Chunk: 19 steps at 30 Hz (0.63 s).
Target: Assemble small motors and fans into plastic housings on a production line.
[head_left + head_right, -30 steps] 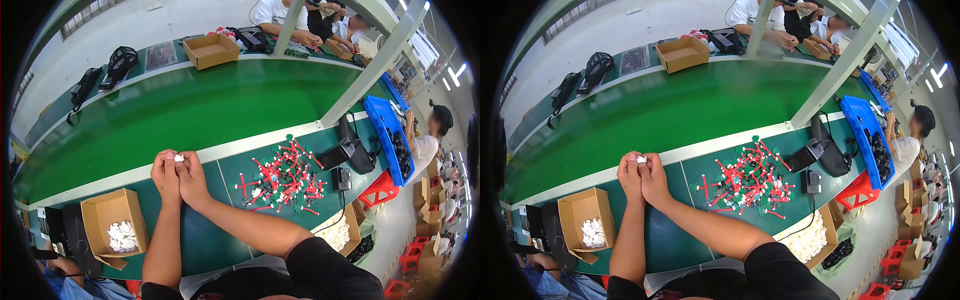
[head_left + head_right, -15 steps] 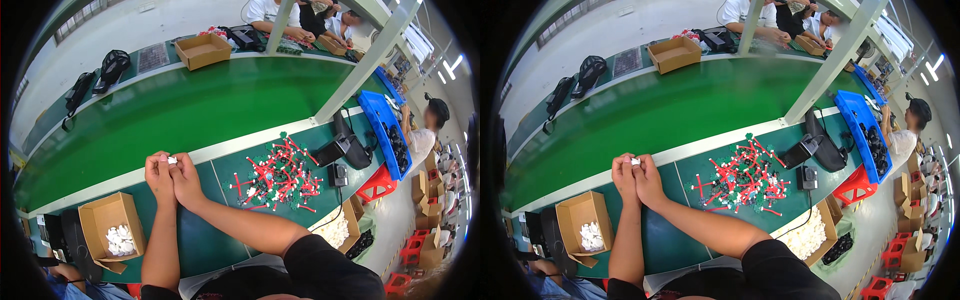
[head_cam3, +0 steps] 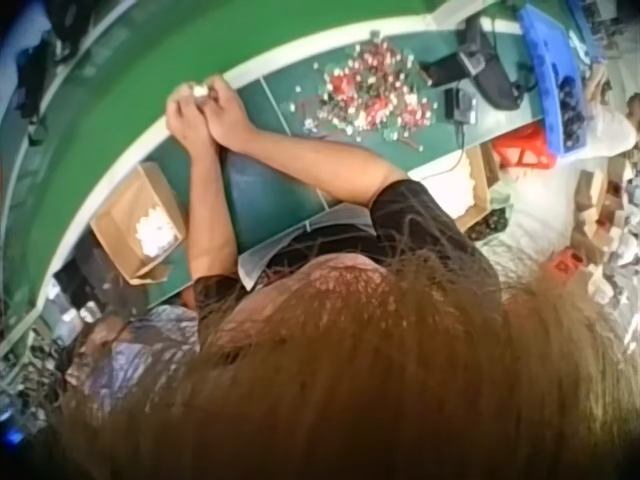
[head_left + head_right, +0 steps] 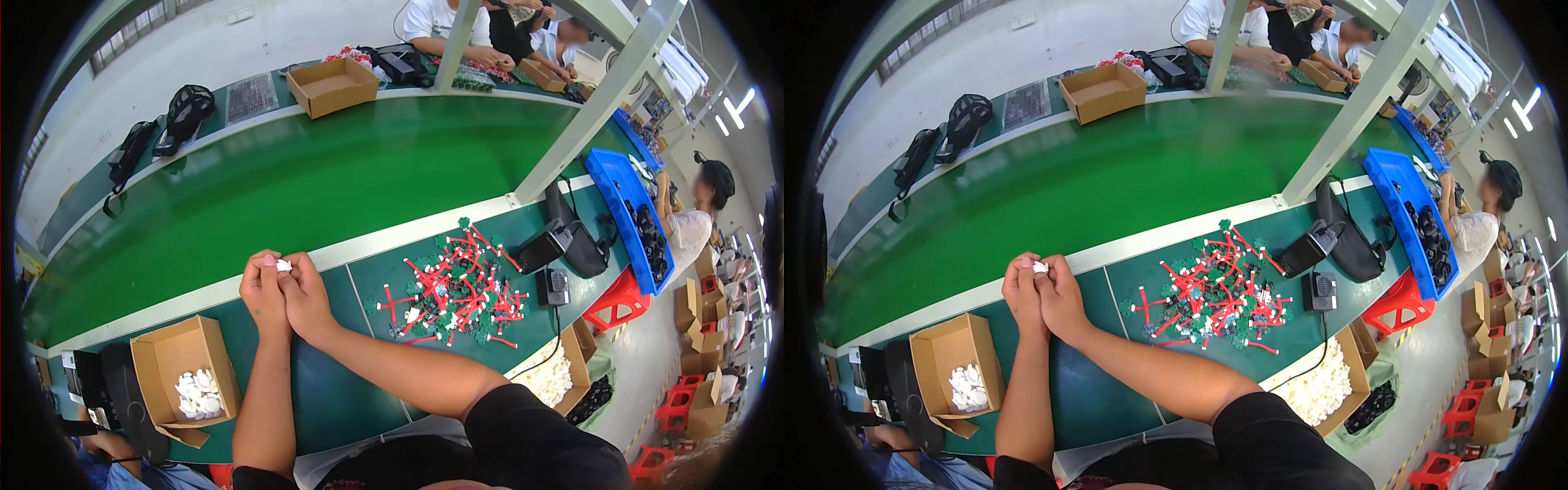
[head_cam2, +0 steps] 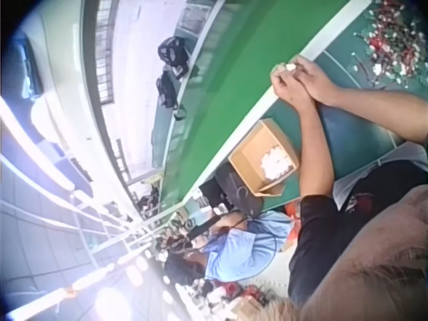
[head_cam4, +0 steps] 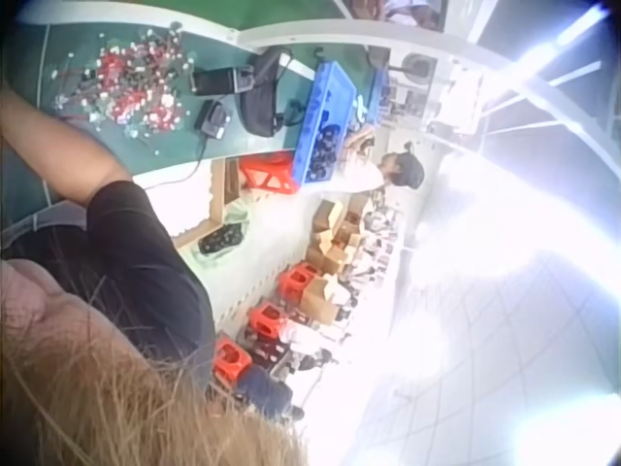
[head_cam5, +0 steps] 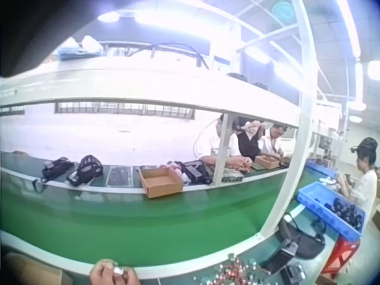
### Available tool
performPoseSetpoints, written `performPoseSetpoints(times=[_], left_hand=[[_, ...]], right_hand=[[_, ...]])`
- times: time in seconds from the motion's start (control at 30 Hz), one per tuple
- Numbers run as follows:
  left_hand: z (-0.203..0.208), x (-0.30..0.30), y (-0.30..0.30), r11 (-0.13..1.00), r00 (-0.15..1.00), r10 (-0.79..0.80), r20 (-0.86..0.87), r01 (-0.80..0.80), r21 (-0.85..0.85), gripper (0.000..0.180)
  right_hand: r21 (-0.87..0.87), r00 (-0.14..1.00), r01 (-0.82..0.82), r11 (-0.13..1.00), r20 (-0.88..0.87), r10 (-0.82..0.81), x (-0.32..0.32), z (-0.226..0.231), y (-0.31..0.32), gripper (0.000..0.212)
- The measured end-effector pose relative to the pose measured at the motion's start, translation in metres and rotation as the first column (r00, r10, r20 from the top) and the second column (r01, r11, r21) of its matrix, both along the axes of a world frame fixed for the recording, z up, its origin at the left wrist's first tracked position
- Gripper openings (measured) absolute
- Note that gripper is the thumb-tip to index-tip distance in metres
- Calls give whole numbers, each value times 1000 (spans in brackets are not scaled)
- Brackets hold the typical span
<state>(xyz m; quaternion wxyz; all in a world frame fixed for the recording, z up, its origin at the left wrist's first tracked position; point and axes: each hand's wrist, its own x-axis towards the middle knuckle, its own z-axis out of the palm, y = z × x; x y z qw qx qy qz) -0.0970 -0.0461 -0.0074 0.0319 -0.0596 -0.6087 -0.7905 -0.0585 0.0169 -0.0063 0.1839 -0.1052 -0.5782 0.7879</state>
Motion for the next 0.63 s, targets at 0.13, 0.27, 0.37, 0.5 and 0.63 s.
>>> performPoseSetpoints(times=[0.13,0.27,0.37,0.5,0.63], left_hand=[[-3,-2,-2,1000,1000,6,-2,-6,-6,21],[-2,-1,0,1000,999,9,-33,-9,8,19],[-3,-2,0,1000,998,19,-63,-18,12,17],[-5,-2,0,1000,997,21,-78,-20,18,16],[-5,-3,-1,1000,998,17,-65,-16,16,16]], right_hand=[[-3,1000,3,1000,-12,-3,2,3,-2,8],[-42,999,-2,999,-48,0,1,3,-3,8],[-24,999,-1,1000,-49,0,1,2,-2,7],[-36,999,-10,999,-53,8,0,-1,-3,7],[-9,999,-14,1000,-34,13,1,-1,-1,9]])
